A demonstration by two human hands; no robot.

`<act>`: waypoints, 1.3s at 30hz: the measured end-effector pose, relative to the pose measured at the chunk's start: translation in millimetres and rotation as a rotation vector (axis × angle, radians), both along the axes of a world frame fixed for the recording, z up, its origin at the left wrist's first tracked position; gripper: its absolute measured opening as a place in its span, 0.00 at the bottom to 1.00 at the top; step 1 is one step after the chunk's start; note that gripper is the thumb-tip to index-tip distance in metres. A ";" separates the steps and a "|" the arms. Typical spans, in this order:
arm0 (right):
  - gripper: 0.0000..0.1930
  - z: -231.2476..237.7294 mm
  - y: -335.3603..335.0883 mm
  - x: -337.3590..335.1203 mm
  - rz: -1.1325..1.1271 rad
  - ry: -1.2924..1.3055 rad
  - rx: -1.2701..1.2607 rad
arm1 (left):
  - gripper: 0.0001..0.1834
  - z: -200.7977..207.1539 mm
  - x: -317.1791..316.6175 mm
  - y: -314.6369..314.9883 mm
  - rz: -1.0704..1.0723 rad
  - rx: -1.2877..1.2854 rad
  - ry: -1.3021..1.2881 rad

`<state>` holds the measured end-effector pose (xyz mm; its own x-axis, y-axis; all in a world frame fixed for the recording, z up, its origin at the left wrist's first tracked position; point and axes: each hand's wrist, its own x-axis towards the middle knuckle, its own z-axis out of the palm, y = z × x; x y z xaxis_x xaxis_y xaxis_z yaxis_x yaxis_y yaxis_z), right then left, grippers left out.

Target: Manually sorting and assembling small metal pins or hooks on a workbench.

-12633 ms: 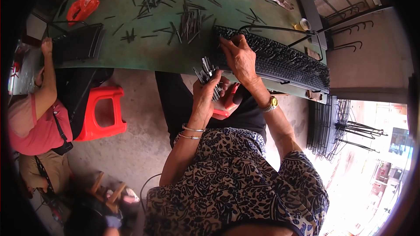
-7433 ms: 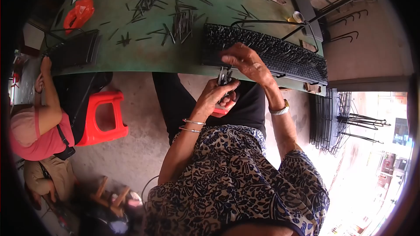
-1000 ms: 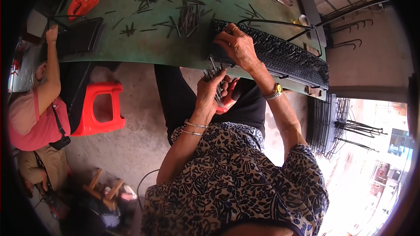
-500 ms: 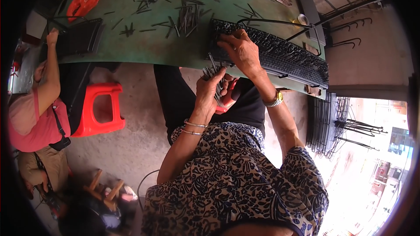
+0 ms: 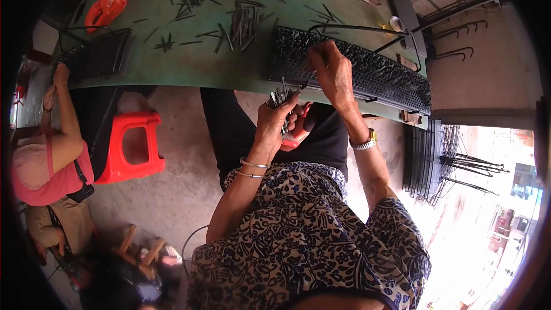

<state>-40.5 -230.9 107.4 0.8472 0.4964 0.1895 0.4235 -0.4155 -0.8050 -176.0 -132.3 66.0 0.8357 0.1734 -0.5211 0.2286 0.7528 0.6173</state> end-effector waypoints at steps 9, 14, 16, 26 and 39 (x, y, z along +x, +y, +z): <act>0.05 -37.0 19.5 5.3 -0.069 -0.382 -0.013 | 0.16 -2.6 -3.6 1.4 -0.053 -0.124 -0.007; 0.08 -31.0 16.1 1.0 -0.063 -0.510 -0.178 | 0.16 4.8 -2.4 5.7 -0.120 -0.164 -0.041; 0.09 -26.7 12.2 1.3 -0.063 -0.465 -0.214 | 0.16 3.9 -2.0 6.0 -0.130 -0.174 -0.055; 0.08 13.9 -16.5 5.2 0.537 0.409 -0.119 | 0.15 8.4 -3.1 7.6 -0.271 -0.027 0.016; 0.05 -20.5 33.2 9.4 0.061 -0.242 0.112 | 0.13 -18.6 -6.6 10.0 -0.132 -0.263 -0.103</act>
<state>-31.1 -197.7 86.8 0.7395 0.5097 0.4397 0.6310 -0.2975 -0.7165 -182.6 -122.2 47.4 0.8926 -0.0701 -0.4454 0.2819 0.8578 0.4298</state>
